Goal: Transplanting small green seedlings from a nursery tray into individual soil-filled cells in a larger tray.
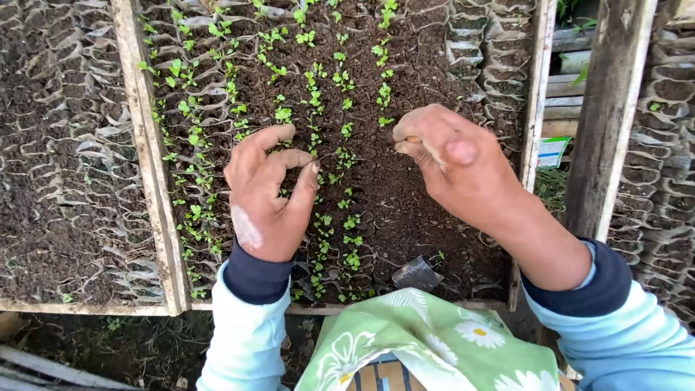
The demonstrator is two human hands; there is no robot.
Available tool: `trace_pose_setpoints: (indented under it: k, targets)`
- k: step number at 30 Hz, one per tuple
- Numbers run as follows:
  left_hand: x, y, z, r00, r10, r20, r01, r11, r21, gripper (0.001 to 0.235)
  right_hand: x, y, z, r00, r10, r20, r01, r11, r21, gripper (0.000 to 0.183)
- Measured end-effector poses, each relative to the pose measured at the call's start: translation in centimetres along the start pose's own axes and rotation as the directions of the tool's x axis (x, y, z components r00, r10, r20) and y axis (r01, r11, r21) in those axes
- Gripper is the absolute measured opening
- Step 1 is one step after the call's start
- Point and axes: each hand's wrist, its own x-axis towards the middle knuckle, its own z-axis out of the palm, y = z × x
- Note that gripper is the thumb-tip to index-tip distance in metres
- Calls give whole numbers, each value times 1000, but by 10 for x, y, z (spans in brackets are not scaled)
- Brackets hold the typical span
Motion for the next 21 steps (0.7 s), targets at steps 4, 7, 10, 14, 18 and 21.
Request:
trace_pose_setpoints:
  k: [4,7,10,14,18,21]
  targets:
    - [2,-1,4,1000,6,4,-6,1000,9,10,-1,7,12,1000,-3,-28,5,997,77,29]
    - [7,4,7,999,-6,36,7,1000,-25,7,-1,15,20,997,-49,-59,50,999,11,23]
    - [15,10,14,998,31,57,-29,999,-32,11,-6,14,18,998,36,-54,-35,999,20,23]
    - [20,13,32,992,88,94,-85,996,-40,6,-15,6,3,957,79,-279,-44,991,127,2]
    - [19,6,59,986,108,128,-105,994,-32,9,-18,1,-11,921,50,-387,-22,997,76,15]
    - [18,1,72,983,107,148,-108,994,-6,7,-25,2,-10,908,110,-405,-59,989,137,13]
